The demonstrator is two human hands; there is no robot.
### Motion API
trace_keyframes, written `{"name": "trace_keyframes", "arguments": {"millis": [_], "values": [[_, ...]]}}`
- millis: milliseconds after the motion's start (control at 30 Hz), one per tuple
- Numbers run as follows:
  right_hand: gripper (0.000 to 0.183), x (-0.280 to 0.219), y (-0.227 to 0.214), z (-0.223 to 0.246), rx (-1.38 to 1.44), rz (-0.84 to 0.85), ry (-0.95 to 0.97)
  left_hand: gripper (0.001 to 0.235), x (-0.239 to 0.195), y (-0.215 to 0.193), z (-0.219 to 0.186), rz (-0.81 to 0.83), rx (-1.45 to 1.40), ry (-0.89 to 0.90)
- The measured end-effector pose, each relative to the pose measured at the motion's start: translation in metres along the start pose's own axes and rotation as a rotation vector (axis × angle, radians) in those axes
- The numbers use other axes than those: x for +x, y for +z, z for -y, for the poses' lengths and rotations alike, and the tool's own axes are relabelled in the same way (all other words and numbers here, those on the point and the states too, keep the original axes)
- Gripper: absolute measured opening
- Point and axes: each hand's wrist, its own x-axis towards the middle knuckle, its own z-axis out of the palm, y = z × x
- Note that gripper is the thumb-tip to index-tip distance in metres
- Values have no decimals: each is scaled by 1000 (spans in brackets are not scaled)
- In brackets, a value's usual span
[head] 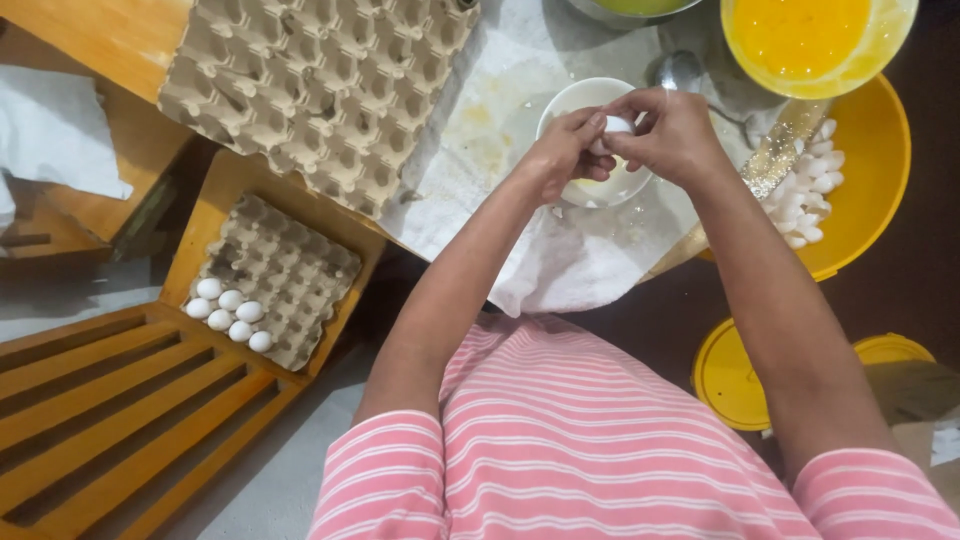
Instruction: The person cracks eggs into a small white bowl and separates the yolks from the whites by hand. The yolks are placed into a yellow bowl, while the whites are poured into a metal bowl. The empty eggshells are discarded into a yellow bucket.
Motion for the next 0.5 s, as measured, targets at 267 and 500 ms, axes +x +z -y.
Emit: {"name": "trace_keyframes", "arguments": {"millis": [267,500], "values": [[31,7,4,-2,-71,-35,-85,41,12,-7,14,25,-102,3],[31,0,-1,16,-105,4,18,43,7,-7,10,26,-96,2]]}}
